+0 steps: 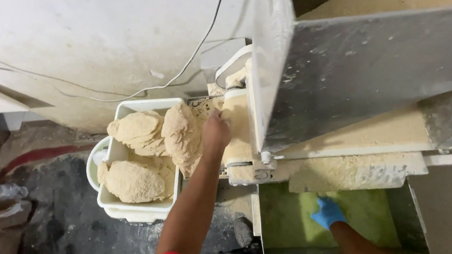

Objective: The person is breading chicken pieces by dipping them in a green liquid and then placing them into an industrial breading machine.

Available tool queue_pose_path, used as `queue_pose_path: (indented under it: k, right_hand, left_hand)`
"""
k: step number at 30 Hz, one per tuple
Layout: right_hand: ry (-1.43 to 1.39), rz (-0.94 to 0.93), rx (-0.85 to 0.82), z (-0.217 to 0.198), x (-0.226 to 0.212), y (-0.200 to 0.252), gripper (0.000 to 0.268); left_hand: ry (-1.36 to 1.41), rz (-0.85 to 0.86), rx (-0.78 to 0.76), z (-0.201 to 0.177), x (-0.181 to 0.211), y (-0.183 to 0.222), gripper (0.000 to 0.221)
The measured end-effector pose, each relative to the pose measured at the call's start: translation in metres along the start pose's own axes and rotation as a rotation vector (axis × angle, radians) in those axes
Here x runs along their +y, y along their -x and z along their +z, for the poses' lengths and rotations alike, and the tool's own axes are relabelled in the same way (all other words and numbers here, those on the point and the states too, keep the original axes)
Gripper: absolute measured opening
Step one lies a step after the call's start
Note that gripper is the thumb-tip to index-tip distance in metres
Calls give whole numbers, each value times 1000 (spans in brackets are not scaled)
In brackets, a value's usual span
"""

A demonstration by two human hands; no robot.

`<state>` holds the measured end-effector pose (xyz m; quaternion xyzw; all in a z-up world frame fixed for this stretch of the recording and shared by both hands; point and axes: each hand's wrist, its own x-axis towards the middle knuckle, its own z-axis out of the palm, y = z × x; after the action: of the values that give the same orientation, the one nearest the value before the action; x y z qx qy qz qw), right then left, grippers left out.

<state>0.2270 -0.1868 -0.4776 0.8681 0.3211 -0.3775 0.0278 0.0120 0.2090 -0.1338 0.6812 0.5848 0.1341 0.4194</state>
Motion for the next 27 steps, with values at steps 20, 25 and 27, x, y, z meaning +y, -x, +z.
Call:
queue_pose_path:
  k: [20,25,27]
  right_hand:
    - [122,0,74,0,28,-23,49]
    - [122,49,-110,22,53,-42,77]
    - [81,81,-159,17,55,-34,104]
  left_hand:
    - [-132,78,-114,-76,117,62,29]
    - [-224,155,-123,-99,128,59,29]
    - [-294,178,-122,-111,131,57,21]
